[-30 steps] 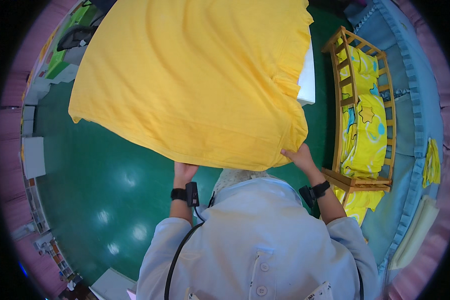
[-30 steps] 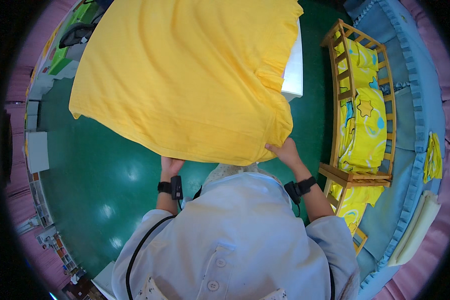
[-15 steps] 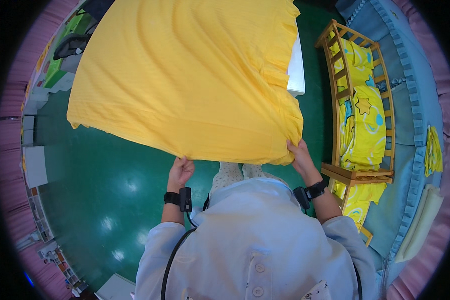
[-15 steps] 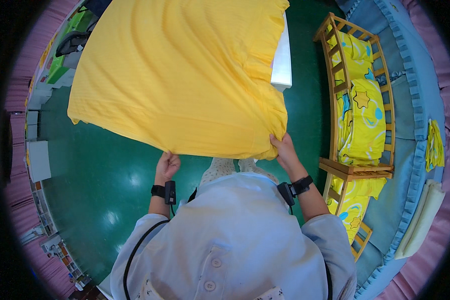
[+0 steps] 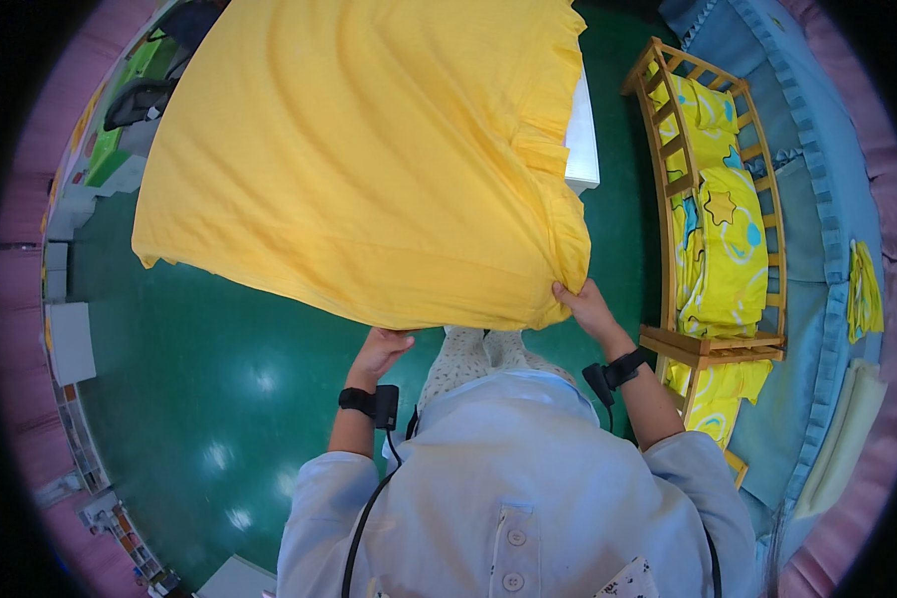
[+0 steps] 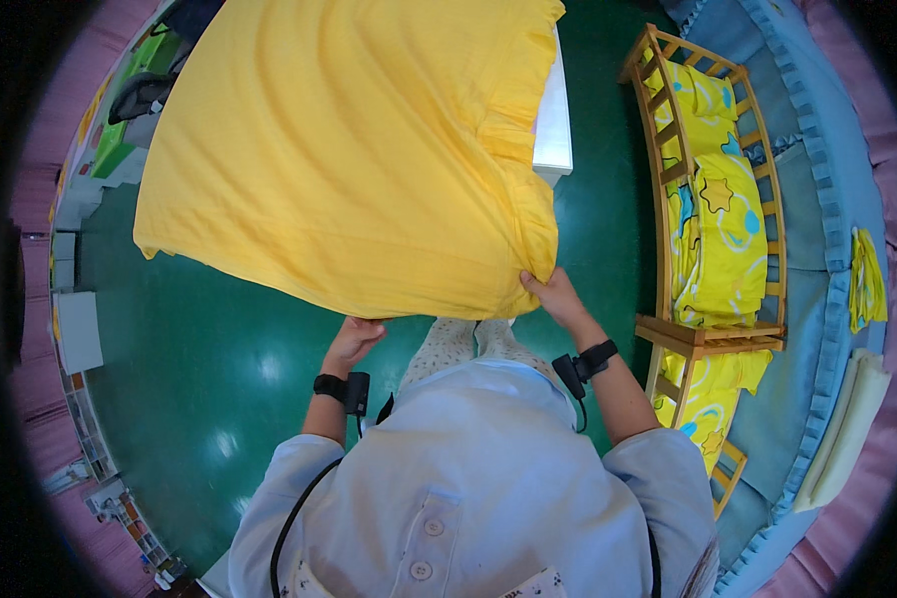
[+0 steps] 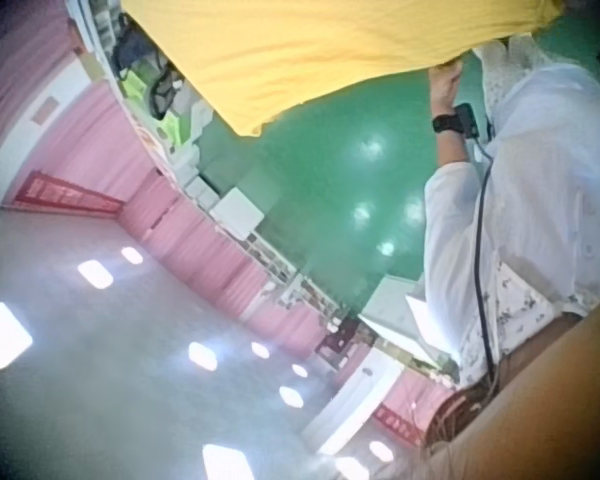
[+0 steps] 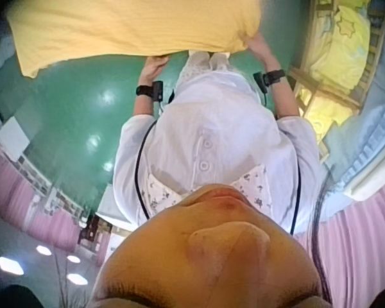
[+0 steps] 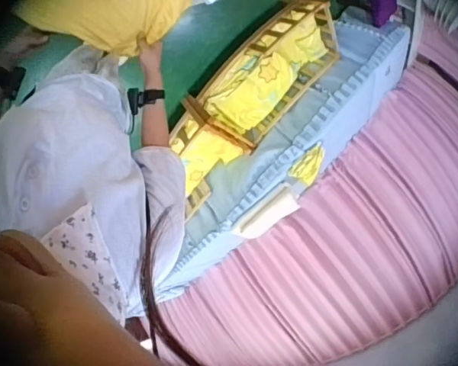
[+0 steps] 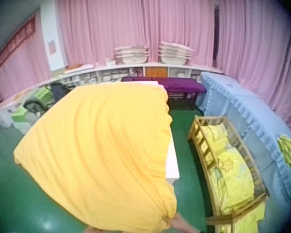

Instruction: The person spreads a yellow bedsheet over a pink mat, smoothing it by hand and tucking the edges, then picks up a yellow pillow and places it into a small wooden crib.

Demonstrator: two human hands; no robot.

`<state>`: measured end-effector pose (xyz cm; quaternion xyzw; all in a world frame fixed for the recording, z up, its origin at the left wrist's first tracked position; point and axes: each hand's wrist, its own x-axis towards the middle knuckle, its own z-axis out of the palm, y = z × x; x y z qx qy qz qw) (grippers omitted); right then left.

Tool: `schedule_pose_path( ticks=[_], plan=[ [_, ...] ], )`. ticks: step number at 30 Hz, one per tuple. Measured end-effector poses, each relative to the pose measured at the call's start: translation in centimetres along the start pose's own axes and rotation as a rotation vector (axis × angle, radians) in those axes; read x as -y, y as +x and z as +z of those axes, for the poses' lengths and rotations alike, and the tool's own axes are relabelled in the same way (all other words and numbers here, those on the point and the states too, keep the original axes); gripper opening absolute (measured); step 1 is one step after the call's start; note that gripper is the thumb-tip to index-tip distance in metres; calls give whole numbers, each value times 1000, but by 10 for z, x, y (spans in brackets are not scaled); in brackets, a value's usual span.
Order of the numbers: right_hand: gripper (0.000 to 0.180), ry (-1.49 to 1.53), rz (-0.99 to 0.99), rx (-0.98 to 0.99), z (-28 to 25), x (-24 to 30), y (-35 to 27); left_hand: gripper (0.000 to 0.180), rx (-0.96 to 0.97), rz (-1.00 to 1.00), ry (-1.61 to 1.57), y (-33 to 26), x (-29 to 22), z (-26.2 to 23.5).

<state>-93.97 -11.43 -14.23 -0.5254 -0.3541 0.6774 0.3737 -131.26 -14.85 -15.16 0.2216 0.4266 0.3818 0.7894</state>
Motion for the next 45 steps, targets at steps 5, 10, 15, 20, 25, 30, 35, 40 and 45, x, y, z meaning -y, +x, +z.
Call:
schedule_pose_path(
  ticks=[5,10,15,20,25,30,35,40,45],
  plan=[
    [28,233,-116,-227,20,-6,0,50,-10,85,47,7,4,-4],
    [24,439,-142,-312,46,25,4,56,-238,185,-622,12,-37,-5],
    [28,185,-129,-395,44,20,13,40,-371,271,-420,44,-77,7],
    [20,-303,-436,-713,56,33,10,31,-703,297,-347,55,-87,14],
    [20,-309,-509,-782,66,49,12,33,-628,320,-384,50,-94,6],
    [17,-194,-536,-793,75,37,29,34,-574,268,-422,45,-100,-5],
    [20,121,-340,-656,59,24,47,30,-443,181,-479,46,-75,14],
    [25,410,-72,-394,57,28,53,28,-342,122,-569,48,-52,33],
    [28,-10,-64,-344,-18,19,33,53,-651,253,-201,41,-41,53]
  ],
)
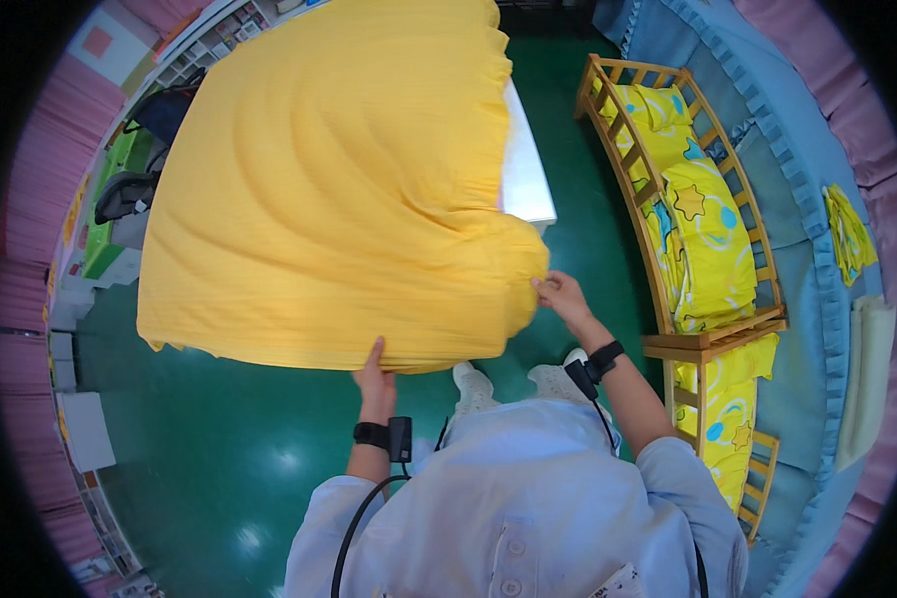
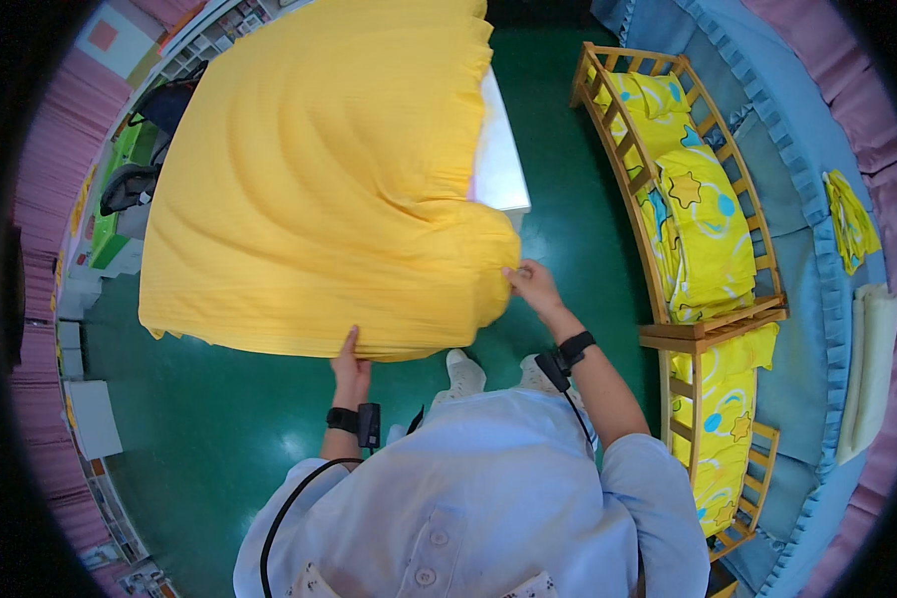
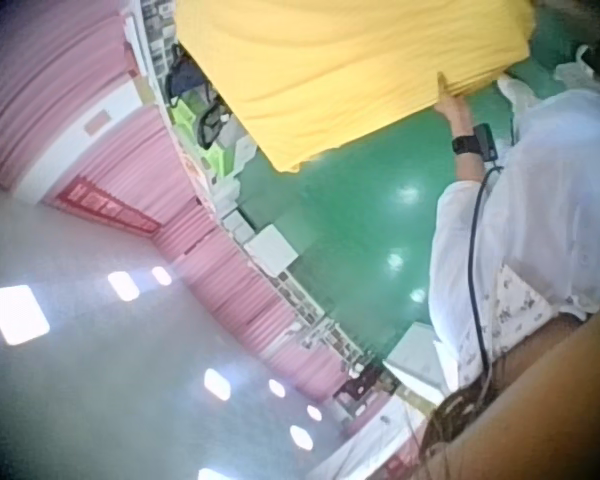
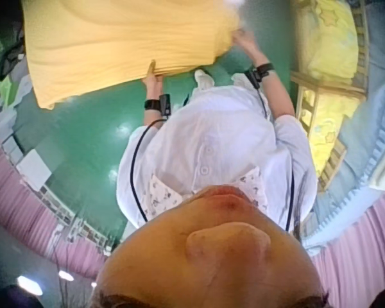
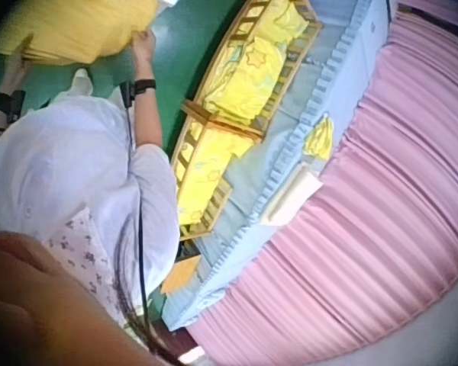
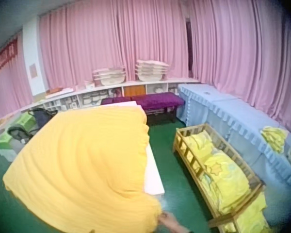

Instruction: The person spreads a yellow bedsheet over a pink mat, smoothing it by hand and tucking the edges, then picks up a yellow pillow and places it into a small wooden crib.

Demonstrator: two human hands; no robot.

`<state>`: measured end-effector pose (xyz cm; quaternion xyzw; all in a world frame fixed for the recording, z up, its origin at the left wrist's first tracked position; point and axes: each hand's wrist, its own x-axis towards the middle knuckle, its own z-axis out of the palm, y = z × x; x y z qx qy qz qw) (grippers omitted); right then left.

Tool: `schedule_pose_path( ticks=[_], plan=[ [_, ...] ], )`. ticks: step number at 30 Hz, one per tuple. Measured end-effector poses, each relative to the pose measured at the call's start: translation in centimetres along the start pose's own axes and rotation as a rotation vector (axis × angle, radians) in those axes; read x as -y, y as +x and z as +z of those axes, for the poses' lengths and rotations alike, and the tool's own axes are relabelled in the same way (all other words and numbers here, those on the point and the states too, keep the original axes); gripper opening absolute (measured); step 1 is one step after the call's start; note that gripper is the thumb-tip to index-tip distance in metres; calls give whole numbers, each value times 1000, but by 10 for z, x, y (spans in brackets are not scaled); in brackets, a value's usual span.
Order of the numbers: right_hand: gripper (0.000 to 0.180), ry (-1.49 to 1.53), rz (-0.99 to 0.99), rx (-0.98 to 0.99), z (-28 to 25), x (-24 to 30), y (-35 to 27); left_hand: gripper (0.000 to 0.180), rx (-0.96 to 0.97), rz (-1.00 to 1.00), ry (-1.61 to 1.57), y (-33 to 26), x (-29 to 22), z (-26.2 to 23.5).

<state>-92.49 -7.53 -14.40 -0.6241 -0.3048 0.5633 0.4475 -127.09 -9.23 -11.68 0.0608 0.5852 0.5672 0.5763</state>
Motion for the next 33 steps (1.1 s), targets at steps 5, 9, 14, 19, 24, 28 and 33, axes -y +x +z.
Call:
schedule_pose_path(
  ticks=[5,9,14,19,24,28,33],
  plan=[
    [19,18,45,10,-147,9,5,83,-517,1069,604,-4,5,32],
    [14,-20,112,-142,-253,30,11,57,-312,1053,1048,-10,10,69],
    [16,-55,133,-125,-332,51,52,58,-250,762,1665,-37,58,192],
    [16,-106,126,-14,-357,80,115,65,-313,741,1644,-19,72,257],
    [17,-170,58,118,-376,120,209,67,-430,869,1678,18,60,338],
    [18,-197,-9,111,-394,165,287,61,-319,858,1744,66,47,415],
    [18,-276,-3,109,-408,246,384,48,-344,1046,1725,137,34,497]
  ],
)
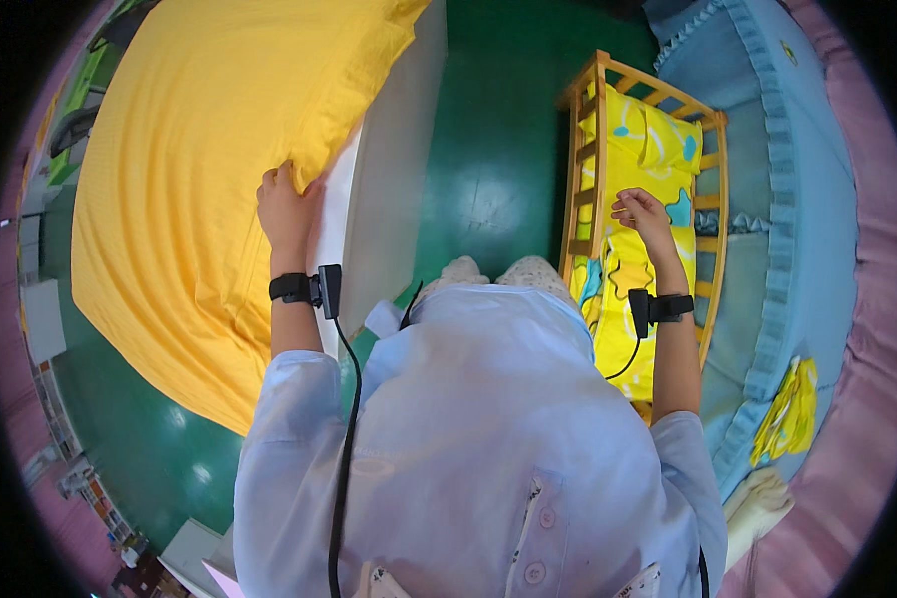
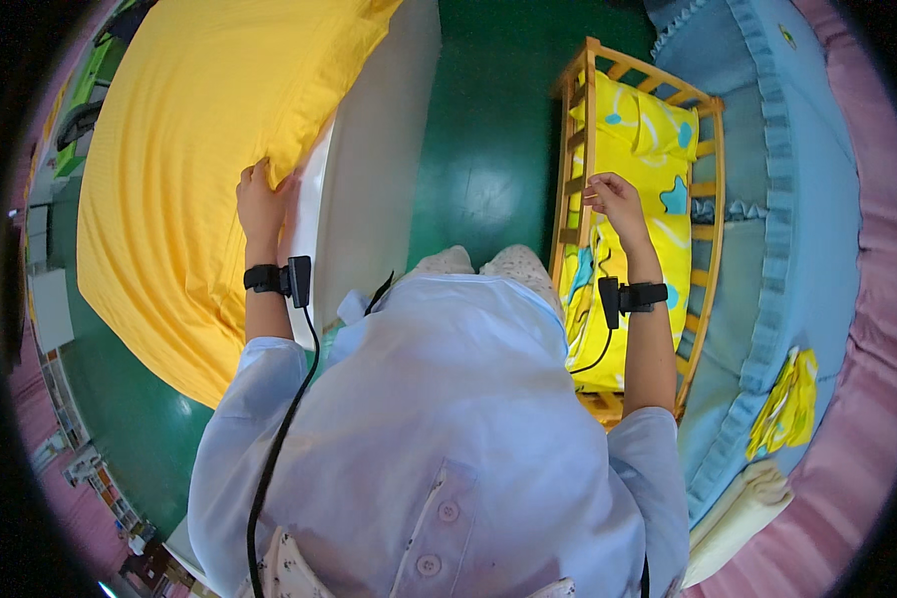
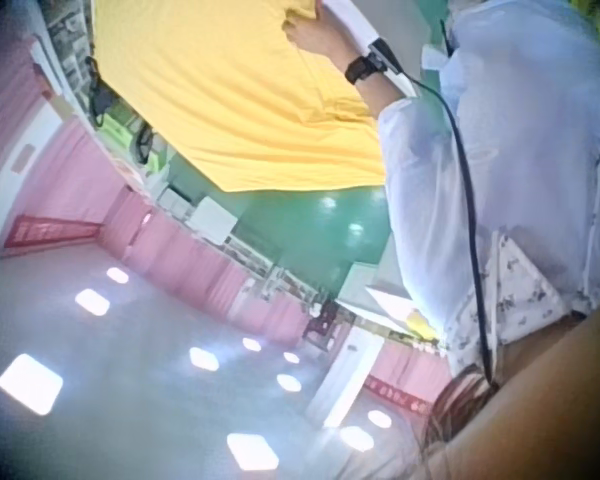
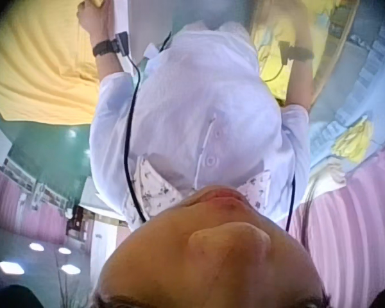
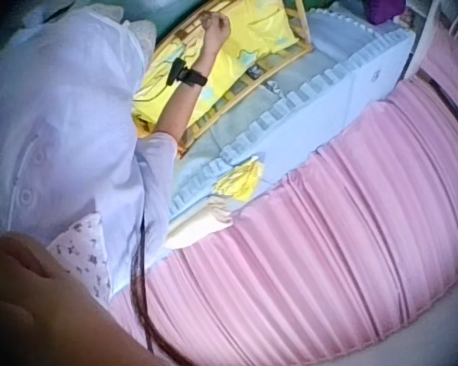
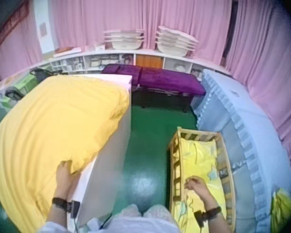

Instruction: The person spreads a yellow bedsheet over a pink mat, smoothing it by hand and tucking the edges, then picks up a yellow pillow and places it into a small wooden crib.

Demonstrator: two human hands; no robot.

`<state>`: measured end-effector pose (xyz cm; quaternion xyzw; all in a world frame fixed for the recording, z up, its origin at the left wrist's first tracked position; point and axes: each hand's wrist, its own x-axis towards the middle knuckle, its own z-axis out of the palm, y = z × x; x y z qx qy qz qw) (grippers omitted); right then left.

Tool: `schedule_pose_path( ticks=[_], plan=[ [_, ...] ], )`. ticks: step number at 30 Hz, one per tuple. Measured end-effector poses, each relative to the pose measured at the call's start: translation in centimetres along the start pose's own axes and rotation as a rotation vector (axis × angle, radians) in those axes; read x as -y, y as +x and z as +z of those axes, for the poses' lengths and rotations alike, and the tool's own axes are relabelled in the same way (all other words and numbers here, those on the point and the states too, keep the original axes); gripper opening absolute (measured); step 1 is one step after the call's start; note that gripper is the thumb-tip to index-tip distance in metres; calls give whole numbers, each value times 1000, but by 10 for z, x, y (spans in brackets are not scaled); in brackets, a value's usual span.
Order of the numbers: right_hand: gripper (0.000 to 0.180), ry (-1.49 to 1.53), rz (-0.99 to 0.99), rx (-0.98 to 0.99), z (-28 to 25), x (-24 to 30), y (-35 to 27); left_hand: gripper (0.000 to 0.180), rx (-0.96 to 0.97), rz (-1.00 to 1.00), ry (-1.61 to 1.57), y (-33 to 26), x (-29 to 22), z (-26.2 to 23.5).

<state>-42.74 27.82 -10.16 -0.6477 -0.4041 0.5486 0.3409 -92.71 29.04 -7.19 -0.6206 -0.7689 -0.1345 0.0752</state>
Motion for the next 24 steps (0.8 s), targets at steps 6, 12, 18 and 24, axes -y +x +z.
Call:
schedule_pose_path(
  ticks=[6,12,18,24],
  plan=[
    [16,-94,-29,107,-15,64,148,38,-49,-4,-45,90,-50,41],
    [14,-133,-113,288,-6,144,319,43,-65,-81,-90,172,-111,64],
    [13,-276,-190,510,34,256,455,59,43,-58,-67,233,-179,60],
    [18,-362,-551,639,134,331,556,45,-30,-223,-230,308,-204,97]
  ],
)
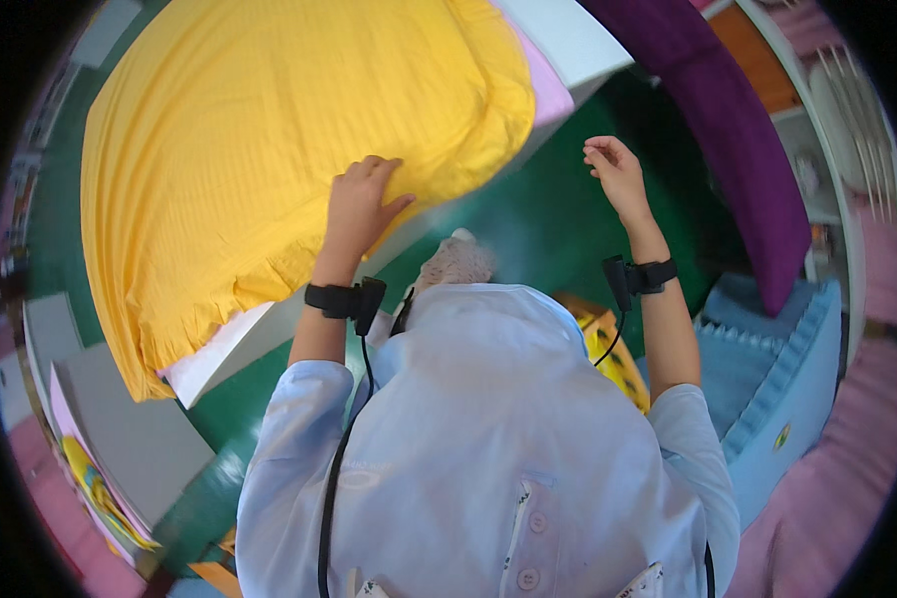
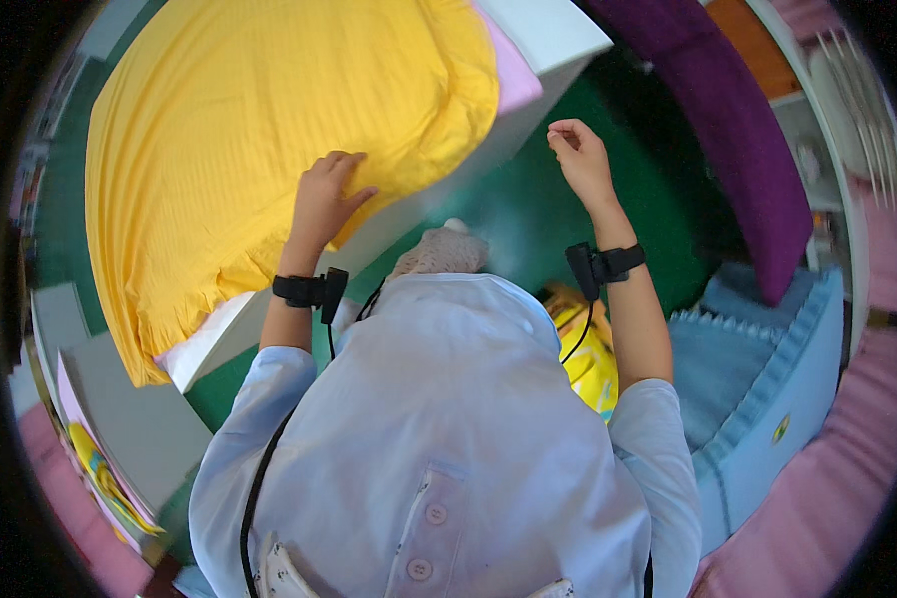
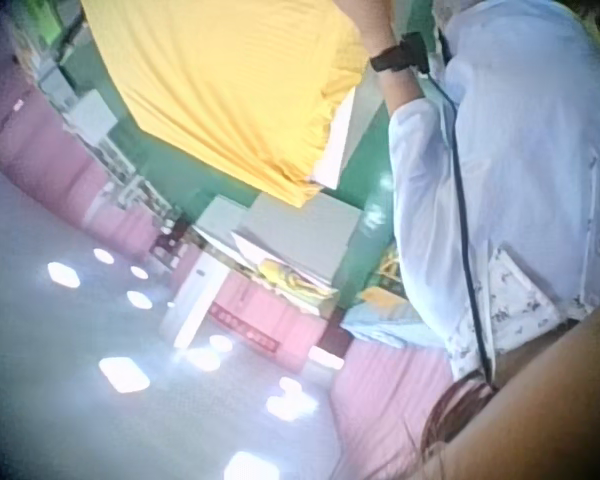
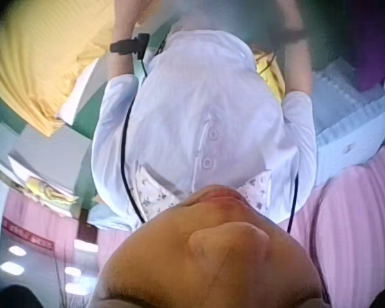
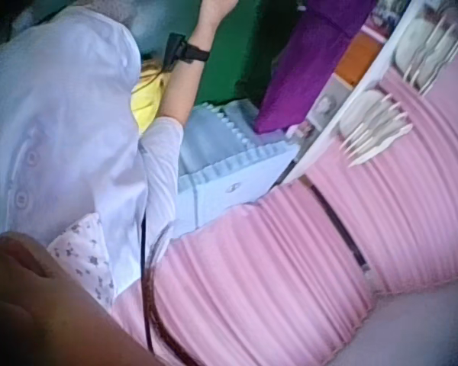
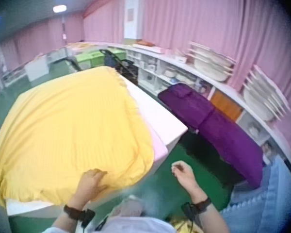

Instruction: The person spreads a yellow bedsheet over a pink mat, smoothing it by hand and tucking the edges, then picks up a yellow pillow and places it into a small wooden crib.

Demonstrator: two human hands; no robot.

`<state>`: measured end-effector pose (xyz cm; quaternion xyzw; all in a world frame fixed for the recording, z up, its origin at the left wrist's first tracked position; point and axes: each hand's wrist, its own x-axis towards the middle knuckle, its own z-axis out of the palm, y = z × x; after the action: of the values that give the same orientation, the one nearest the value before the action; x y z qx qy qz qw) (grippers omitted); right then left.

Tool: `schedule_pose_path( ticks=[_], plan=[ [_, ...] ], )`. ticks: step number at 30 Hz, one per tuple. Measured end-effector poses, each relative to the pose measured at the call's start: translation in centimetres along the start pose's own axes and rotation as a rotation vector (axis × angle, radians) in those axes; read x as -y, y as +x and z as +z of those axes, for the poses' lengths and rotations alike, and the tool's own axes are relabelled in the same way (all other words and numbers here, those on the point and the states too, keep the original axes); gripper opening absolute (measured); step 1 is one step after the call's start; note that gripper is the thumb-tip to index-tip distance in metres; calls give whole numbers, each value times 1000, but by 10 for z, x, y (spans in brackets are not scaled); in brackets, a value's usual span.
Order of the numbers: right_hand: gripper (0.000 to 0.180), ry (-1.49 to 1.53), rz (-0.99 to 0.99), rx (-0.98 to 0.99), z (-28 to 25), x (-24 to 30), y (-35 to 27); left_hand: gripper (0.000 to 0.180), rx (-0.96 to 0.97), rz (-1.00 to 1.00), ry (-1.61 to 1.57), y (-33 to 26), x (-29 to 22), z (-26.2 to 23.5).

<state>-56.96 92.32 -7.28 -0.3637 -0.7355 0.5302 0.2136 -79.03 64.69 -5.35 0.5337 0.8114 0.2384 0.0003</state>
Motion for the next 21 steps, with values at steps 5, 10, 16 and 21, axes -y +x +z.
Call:
schedule_pose_path(
  ticks=[5,10,16,21],
  plan=[
    [23,-338,-285,-127,8,-17,95,41,-126,-31,-178,68,-25,28],
    [18,-289,-65,338,-8,-4,139,44,-82,-140,-213,121,-51,39],
    [20,-168,14,537,11,39,150,23,188,-419,-399,151,-38,46],
    [34,58,583,705,43,76,177,15,68,-666,-809,146,-28,29]
  ],
)
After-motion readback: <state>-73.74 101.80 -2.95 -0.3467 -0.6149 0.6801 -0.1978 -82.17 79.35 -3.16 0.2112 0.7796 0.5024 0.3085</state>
